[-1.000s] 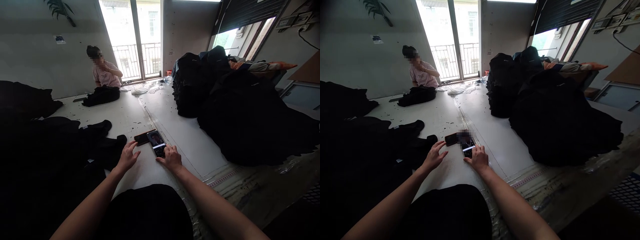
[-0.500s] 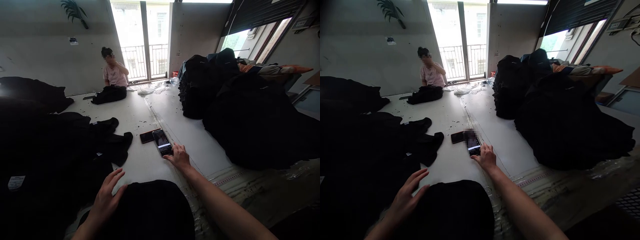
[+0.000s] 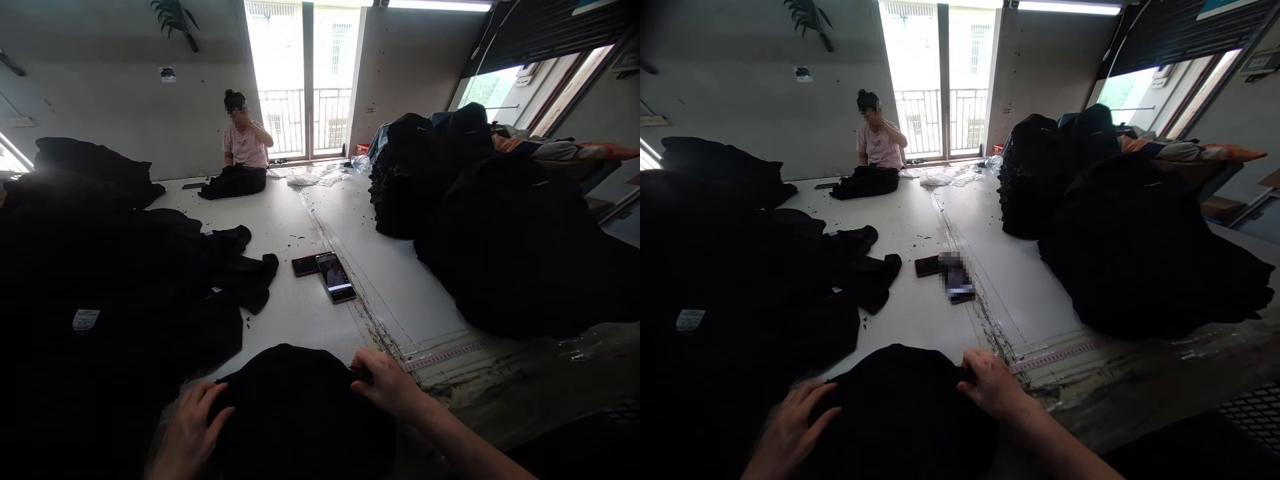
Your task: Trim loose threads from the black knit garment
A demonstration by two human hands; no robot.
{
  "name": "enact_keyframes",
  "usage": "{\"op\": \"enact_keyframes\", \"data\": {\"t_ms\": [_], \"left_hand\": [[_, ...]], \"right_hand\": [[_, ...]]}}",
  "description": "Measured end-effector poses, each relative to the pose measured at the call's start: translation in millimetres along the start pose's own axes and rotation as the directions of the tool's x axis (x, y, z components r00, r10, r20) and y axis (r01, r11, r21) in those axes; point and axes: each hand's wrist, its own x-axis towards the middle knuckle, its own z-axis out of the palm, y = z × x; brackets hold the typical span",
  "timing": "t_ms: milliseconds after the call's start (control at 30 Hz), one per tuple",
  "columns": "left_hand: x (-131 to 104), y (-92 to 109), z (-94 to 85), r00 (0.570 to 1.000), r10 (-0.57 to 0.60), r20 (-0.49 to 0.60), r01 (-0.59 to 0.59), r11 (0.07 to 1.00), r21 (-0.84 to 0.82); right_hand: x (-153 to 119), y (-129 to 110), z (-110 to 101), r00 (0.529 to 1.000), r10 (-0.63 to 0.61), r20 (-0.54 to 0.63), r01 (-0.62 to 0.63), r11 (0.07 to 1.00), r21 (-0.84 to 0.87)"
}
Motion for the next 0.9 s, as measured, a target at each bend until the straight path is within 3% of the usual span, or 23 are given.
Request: {"op": "enact_keyframes", "data": {"t_ms": [167,300,467,567,633,667,733,800,900], "left_hand": [[5,26,-19.2,0.997,0.028,0.078,-0.024,0.998,-0.058],[1,49,-44.6,0.999,-0.014,-0.038,0.008,0.987,-0.162],[-27,75,-81.7,0.996,0.014,-0.085,-0.032,0.975,-0.221],[-44,96,-112.5,0.968,0.092,-0.234,-0.138,0.972,-0.192],[-44,110,-128.0,0.932,0.111,-0.346,-0.171,0.974,-0.149],[-39,117,-131.7,0.911,0.116,-0.395,-0.184,0.973,-0.137],[-21,126,-128.5,0.884,0.139,-0.447,-0.225,0.964,-0.145],[3,125,-112.3,0.893,0.172,-0.417,-0.268,0.946,-0.184],[25,106,-76.6,0.943,0.165,-0.290,-0.248,0.928,-0.276]], "right_hand": [[-6,-12,-18,0.996,-0.015,-0.093,0.019,0.999,0.043],[-20,-28,-42,0.983,-0.014,-0.184,0.052,0.977,0.205],[-58,-40,-70,0.990,-0.028,-0.137,0.098,0.837,0.539],[-77,-44,-93,0.984,-0.053,-0.172,0.160,0.697,0.699],[-76,-43,-109,0.963,-0.028,-0.267,0.213,0.684,0.698],[-71,-41,-116,0.944,-0.007,-0.331,0.234,0.720,0.653],[-52,-35,-125,0.884,0.043,-0.466,0.201,0.865,0.461],[-28,-26,-125,0.805,0.089,-0.587,0.040,0.978,0.204],[-5,-13,-110,0.737,0.147,-0.659,-0.132,0.989,0.073]]}}
